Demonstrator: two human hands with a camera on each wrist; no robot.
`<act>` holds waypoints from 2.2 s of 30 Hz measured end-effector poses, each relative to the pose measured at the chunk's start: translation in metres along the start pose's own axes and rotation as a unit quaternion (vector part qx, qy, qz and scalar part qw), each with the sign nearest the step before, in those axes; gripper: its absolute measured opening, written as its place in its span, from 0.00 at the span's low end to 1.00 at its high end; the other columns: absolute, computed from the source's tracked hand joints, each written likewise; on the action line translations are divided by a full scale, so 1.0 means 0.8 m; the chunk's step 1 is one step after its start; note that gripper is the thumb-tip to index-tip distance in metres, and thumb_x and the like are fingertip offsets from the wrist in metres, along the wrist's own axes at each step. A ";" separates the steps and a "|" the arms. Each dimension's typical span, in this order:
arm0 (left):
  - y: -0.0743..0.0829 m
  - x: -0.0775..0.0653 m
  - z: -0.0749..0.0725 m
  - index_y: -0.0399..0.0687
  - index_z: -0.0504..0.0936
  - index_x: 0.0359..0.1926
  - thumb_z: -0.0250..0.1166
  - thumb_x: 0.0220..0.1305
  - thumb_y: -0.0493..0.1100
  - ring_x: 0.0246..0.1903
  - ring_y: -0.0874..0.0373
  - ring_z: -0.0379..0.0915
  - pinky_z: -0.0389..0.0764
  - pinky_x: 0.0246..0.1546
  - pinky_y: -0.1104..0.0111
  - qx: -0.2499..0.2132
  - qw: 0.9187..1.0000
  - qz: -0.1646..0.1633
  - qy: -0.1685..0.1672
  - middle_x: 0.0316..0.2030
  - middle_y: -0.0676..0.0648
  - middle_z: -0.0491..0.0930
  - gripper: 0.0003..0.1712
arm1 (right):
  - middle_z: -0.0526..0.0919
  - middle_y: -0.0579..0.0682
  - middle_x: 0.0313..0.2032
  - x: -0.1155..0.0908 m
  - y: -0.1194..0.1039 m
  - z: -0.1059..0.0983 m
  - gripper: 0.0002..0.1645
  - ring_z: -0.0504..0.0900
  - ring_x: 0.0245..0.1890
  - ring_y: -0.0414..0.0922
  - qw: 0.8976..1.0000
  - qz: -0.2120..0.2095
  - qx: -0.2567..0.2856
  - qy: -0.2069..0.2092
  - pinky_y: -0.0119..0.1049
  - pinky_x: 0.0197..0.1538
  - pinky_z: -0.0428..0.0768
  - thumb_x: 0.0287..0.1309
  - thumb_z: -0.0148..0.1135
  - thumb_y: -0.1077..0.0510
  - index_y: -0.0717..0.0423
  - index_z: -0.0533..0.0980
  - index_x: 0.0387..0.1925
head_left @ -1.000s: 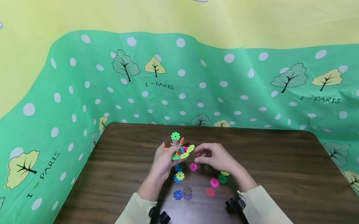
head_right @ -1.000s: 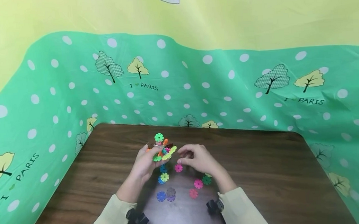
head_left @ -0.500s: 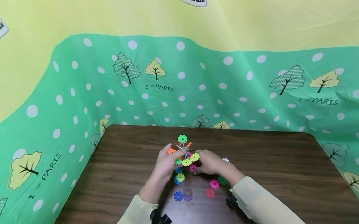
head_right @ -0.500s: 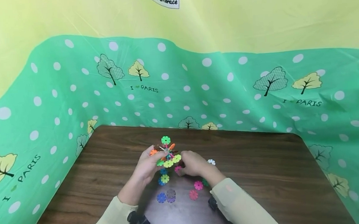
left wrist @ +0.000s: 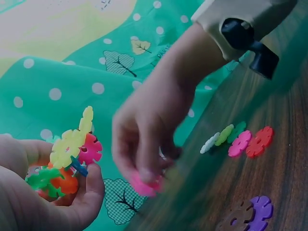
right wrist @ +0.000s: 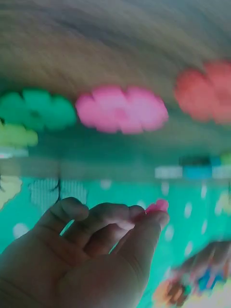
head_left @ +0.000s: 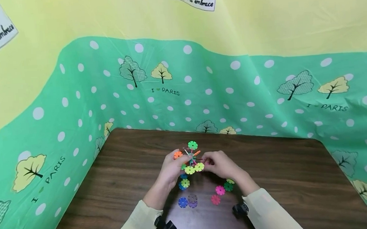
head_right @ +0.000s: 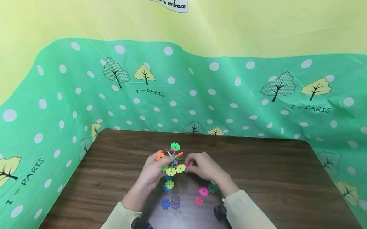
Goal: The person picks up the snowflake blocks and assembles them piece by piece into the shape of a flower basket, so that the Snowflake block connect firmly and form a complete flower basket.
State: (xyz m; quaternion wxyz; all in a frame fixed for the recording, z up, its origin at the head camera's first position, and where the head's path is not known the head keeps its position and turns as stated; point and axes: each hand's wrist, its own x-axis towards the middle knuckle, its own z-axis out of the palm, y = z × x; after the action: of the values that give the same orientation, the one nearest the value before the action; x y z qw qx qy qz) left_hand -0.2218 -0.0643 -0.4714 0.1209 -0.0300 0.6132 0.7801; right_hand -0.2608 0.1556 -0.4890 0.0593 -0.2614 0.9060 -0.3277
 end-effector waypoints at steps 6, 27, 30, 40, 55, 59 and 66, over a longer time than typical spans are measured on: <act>-0.004 0.001 0.004 0.37 0.80 0.55 0.70 0.65 0.44 0.39 0.55 0.83 0.87 0.41 0.63 0.004 1.000 0.006 -0.003 0.48 0.38 0.85 0.22 | 0.89 0.47 0.30 -0.025 -0.013 -0.029 0.11 0.84 0.25 0.43 0.983 0.012 0.125 0.131 0.34 0.28 0.82 0.62 0.72 0.59 0.52 0.84 0.47; -0.005 -0.001 0.003 0.38 0.78 0.57 0.73 0.62 0.40 0.41 0.53 0.82 0.86 0.38 0.65 0.040 0.999 0.019 0.002 0.49 0.39 0.85 0.25 | 0.90 0.49 0.36 -0.043 -0.022 -0.032 0.20 0.83 0.30 0.42 0.981 -0.026 0.166 0.101 0.32 0.30 0.82 0.55 0.77 0.57 0.55 0.86 0.51; -0.004 -0.002 0.002 0.37 0.78 0.57 0.74 0.61 0.39 0.42 0.53 0.82 0.86 0.42 0.66 0.045 0.999 0.029 0.009 0.51 0.35 0.84 0.25 | 0.90 0.47 0.35 -0.043 -0.024 -0.031 0.19 0.83 0.30 0.42 0.983 -0.031 0.156 0.092 0.32 0.31 0.82 0.55 0.77 0.55 0.54 0.87 0.50; -0.001 -0.004 0.000 0.37 0.79 0.52 0.73 0.60 0.35 0.40 0.57 0.81 0.86 0.47 0.60 0.068 0.996 0.055 0.024 0.46 0.41 0.86 0.20 | 0.85 0.45 0.31 -0.038 -0.035 -0.025 0.20 0.76 0.27 0.41 0.985 -0.055 0.136 0.094 0.30 0.29 0.78 0.56 0.76 0.56 0.55 0.86 0.51; 0.002 0.000 -0.006 0.34 0.75 0.55 0.71 0.59 0.35 0.32 0.59 0.76 0.81 0.32 0.69 0.049 0.998 0.035 0.036 0.37 0.48 0.83 0.24 | 0.89 0.47 0.34 -0.028 -0.036 -0.007 0.20 0.83 0.30 0.43 0.980 -0.046 0.159 0.106 0.33 0.32 0.83 0.57 0.75 0.57 0.53 0.86 0.52; 0.002 -0.001 -0.007 0.35 0.71 0.60 0.69 0.61 0.36 0.36 0.56 0.81 0.85 0.35 0.67 0.001 1.000 0.013 0.021 0.41 0.46 0.85 0.28 | 0.89 0.48 0.37 -0.027 -0.033 -0.005 0.19 0.82 0.30 0.44 0.978 -0.037 0.170 0.117 0.33 0.32 0.83 0.57 0.75 0.57 0.52 0.85 0.51; 0.000 0.003 -0.004 0.34 0.73 0.61 0.68 0.64 0.36 0.41 0.55 0.84 0.87 0.48 0.57 -0.043 0.999 0.010 0.009 0.44 0.43 0.84 0.26 | 0.88 0.53 0.39 -0.032 -0.028 -0.009 0.23 0.82 0.32 0.43 0.974 -0.040 0.191 0.115 0.33 0.34 0.83 0.58 0.76 0.57 0.52 0.83 0.55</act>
State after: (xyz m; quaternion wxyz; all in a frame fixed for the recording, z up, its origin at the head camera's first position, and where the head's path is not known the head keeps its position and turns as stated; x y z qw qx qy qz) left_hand -0.2243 -0.0668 -0.4730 0.1060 -0.0361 0.5802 0.8068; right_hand -0.2313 0.1585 -0.4710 -0.0090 -0.2415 0.8161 -0.5249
